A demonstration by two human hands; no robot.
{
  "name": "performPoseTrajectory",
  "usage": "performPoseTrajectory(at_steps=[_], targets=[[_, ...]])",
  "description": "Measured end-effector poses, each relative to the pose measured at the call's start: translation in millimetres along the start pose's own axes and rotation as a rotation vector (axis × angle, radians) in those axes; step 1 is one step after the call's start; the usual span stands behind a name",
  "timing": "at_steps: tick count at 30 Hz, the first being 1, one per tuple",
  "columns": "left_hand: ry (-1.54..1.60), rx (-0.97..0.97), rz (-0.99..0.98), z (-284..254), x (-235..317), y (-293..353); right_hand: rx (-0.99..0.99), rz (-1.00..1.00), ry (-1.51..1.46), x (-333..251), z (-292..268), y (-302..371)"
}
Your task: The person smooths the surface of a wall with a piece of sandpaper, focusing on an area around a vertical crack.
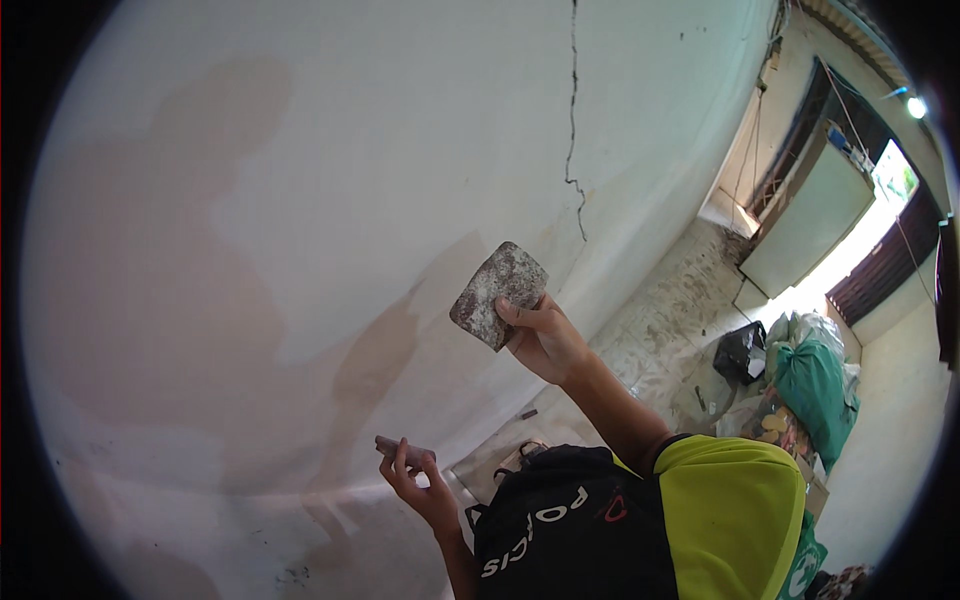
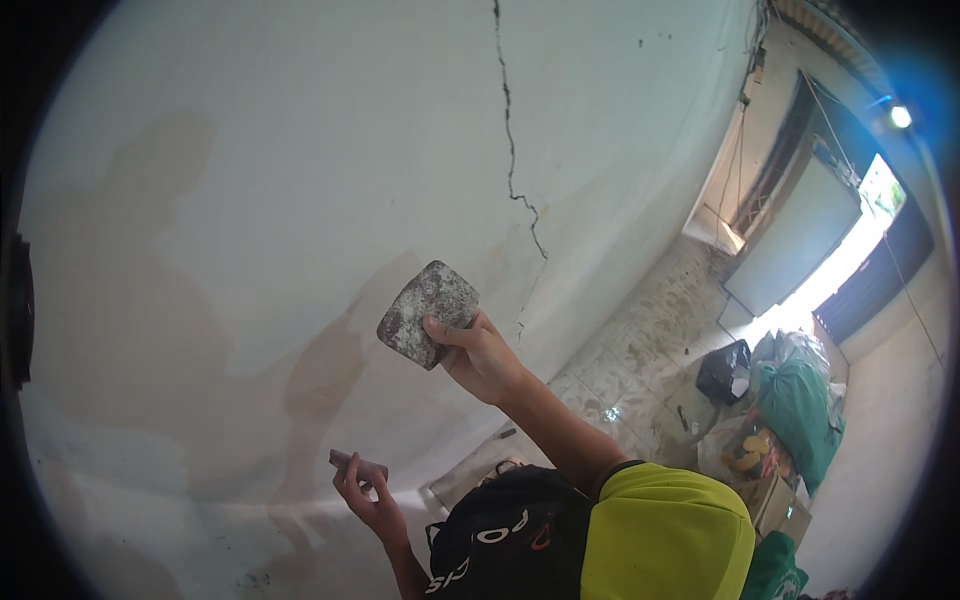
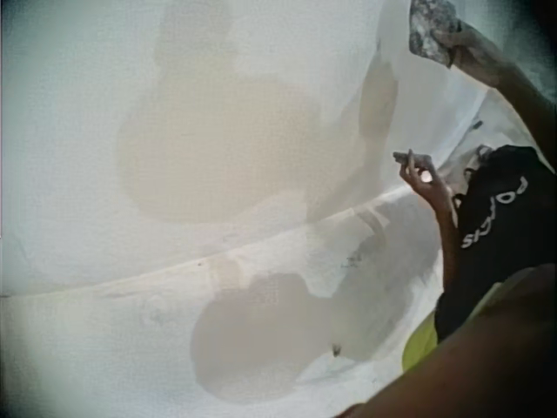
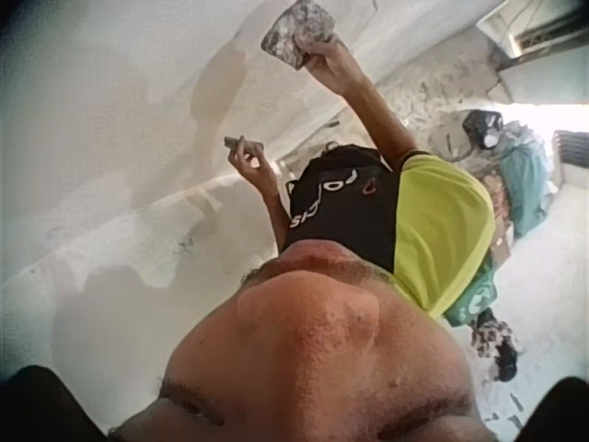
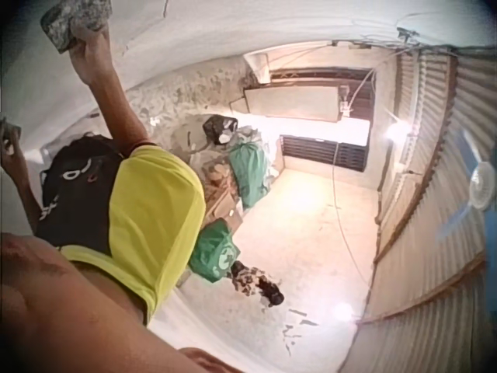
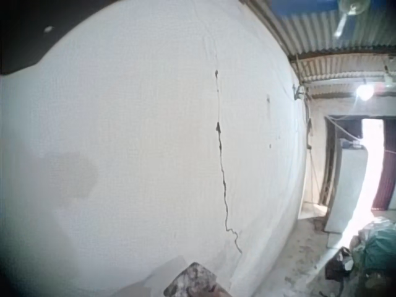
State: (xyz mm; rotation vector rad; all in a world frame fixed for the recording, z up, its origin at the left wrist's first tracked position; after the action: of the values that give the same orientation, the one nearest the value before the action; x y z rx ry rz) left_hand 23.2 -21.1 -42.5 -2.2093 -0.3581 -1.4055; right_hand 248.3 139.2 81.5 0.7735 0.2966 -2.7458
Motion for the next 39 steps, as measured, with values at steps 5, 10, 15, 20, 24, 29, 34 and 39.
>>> performPoseTrajectory(at_steps=[5,10,15,20,24,29,34,39], targets=[[-0.006,0.055,-0.022,-5.7,-13.2,9.5,-0.047,-0.004,-0.013,-0.4,1.9,-5.0],[-0.036,0.111,0.045,-8.1,-22.1,16.9,-0.048,-0.013,0.037,0.6,4.7,-3.8],[-0.016,0.116,0.023,-12.6,-22.4,9.7,-0.051,-0.032,0.063,0.8,6.5,-2.0],[-0.016,0.099,0.036,-13.4,-29.5,0.1,-0.030,-0.035,0.072,3.2,5.2,-3.8],[0.000,0.084,0.029,-13.2,-24.6,-4.3,-0.005,-0.057,0.080,0.6,9.4,-3.0],[-0.001,0.090,0.023,-14.7,-25.0,-6.5,-0.017,-0.101,0.148,0.3,8.7,-4.8],[-0.005,0.072,-0.017,-16.8,-24.3,-4.6,-0.007,-0.110,0.137,2.5,12.2,-5.8],[0.010,0.082,0.009,-17.0,-32.3,-4.0,-0.103,-0.136,0.290,11.8,14.5,-4.6]])
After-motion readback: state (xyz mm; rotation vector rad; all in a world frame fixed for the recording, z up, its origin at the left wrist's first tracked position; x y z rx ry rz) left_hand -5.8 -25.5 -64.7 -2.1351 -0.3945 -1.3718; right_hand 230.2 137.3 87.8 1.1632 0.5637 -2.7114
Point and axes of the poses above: each hand's wrist, its own y-axis away from the middle knuckle, its own z-axis out of the palm, x = y × z, the point moved 2 cm from there along -y, towards the middle knuckle, and after that the axes turned 3 degrees about -x, right-handed, at the moved point
